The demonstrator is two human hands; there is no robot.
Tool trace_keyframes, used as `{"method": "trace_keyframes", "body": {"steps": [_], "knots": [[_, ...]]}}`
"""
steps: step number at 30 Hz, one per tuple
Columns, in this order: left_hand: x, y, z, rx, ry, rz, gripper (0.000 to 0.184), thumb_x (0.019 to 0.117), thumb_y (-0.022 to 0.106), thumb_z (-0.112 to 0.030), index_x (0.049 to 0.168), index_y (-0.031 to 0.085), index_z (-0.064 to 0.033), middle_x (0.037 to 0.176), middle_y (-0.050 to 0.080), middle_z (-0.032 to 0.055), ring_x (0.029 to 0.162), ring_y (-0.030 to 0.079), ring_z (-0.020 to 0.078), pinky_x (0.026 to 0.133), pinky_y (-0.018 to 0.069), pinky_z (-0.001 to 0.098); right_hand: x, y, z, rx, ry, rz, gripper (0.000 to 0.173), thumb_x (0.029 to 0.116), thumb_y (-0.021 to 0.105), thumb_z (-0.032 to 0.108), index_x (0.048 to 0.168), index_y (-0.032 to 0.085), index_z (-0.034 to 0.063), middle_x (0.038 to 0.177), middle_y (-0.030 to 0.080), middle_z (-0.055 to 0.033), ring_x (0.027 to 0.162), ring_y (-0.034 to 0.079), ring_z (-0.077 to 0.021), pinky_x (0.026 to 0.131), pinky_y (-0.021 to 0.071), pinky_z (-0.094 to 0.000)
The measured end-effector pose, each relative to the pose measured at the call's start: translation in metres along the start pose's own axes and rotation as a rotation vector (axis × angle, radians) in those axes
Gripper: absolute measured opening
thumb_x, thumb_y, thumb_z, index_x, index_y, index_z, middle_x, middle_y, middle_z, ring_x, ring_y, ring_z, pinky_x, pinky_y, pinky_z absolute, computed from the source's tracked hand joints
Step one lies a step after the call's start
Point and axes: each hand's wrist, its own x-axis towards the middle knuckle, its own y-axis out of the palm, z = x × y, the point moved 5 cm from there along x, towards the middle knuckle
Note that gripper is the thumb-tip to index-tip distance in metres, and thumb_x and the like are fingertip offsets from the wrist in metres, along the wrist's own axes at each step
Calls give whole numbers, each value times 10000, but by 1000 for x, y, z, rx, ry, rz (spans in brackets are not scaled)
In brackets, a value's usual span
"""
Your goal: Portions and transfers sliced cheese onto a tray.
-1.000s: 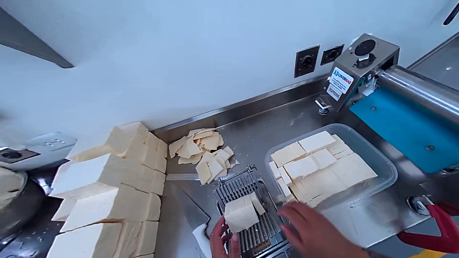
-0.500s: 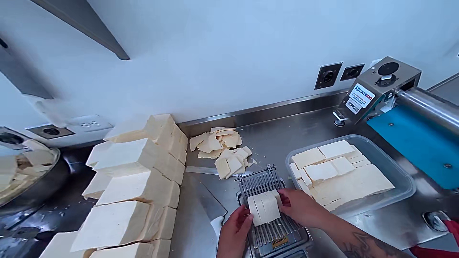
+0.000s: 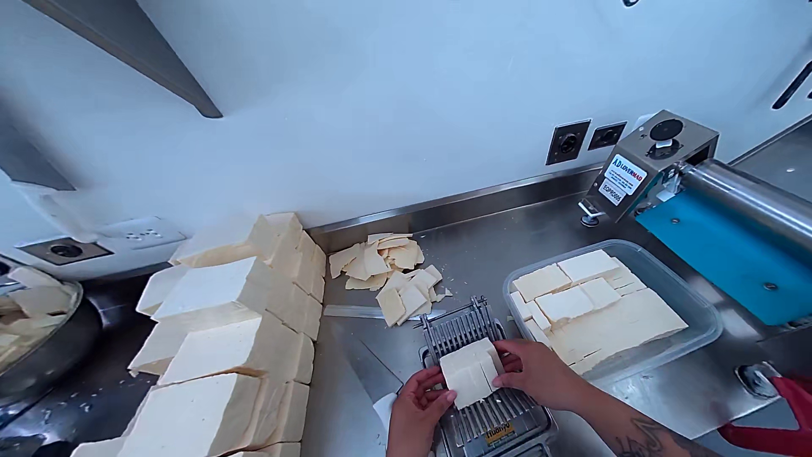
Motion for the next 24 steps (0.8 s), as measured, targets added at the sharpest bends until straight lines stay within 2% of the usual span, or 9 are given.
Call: {"method": "trace_keyframes", "body": {"steps": [3, 5, 8, 12, 16, 19, 21, 23, 24], "knots": [[-2, -1, -1, -86, 31, 72, 625, 748, 772, 30, 1324, 541, 97, 1101, 702, 119, 863, 722, 155, 800, 618, 287, -5, -5, 3, 90, -106, -30, 572, 921, 775, 193, 1435, 563, 57, 1389, 596, -148, 1210, 638, -194, 1052, 515, -323], [-4, -1, 0, -98, 126, 117, 588, 657, 868, -47, 1181, 633, 79, 1021, 712, 60, 812, 701, 100, 761, 608, 253, -8, -6, 2, 185, -181, -36, 588, 885, 802, 151, 1418, 573, 51, 1376, 599, -137, 1193, 636, -177, 1035, 522, -312], [-8, 0, -5, -74, 317, 148, 628, 585, 962, -302, 1063, 707, 18, 1175, 655, 25, 1009, 647, 48, 866, 567, 221, -14, -7, 0, 267, -286, 16, 714, 859, 815, 141, 1495, 499, 62, 1424, 551, -112, 1187, 618, -147, 1014, 524, -289], [-24, 16, -37, -285, 433, 383, 505, 716, 900, -382, 1121, 671, -187, 1388, 601, -1, 1222, 617, 119, 978, 568, 310, -36, -5, 7, 366, -454, 61, 656, 838, 842, 211, 1397, 571, 0, 1408, 541, -83, 1187, 603, -94, 1009, 530, -261], [-37, 26, -55, -402, 377, 441, 499, 849, 788, -352, 1286, 605, -196, 1239, 707, -60, 1094, 688, 74, 942, 582, 293, -51, 0, 8, 547, -527, 3, 722, 886, 795, 323, 1452, 509, -23, 1432, 577, -63, 1255, 596, -94, 1067, 517, -300], [-44, 36, -55, -365, 273, 293, 604, 1026, 564, -374, 1437, 305, -16, 1251, 654, -34, 1112, 674, 85, 968, 582, 330, -59, 15, 13, 544, -471, -59, 665, 1061, 540, 334, 1549, 326, -63, 1422, 602, -98, 1248, 617, -86, 1072, 517, -297], [-41, 47, -53, -336, 144, 228, 602, 1104, 335, -297, 1512, 74, 61, 1313, 559, 60, 1142, 651, 115, 972, 577, 349, -58, 21, 15, 537, -355, -126, 596, 1096, 429, 273, 1568, 277, -58, 1437, 571, -149, 1255, 609, -115, 1075, 506, -307], [-33, 51, -50, -308, 62, 201, 690, 1074, 321, -361, 1551, 33, 46, 1403, 500, 144, 1201, 615, 167, 993, 553, 378, -49, 19, 13, 568, -237, -134, 578, 1082, 455, 234, 1572, 290, -24, 1465, 532, -171, 1255, 613, -163, 1070, 515, -337], [-29, 51, -50, -274, 57, 211, 842, 1035, 426, -472, 1556, 15, 46, 1437, 472, 162, 1233, 594, 174, 1013, 540, 378, -45, 14, 12, 584, -209, -128, 562, 1072, 485, 215, 1559, 315, -9, 1465, 525, -167, 1234, 626, -174, 1053, 531, -344]]}}
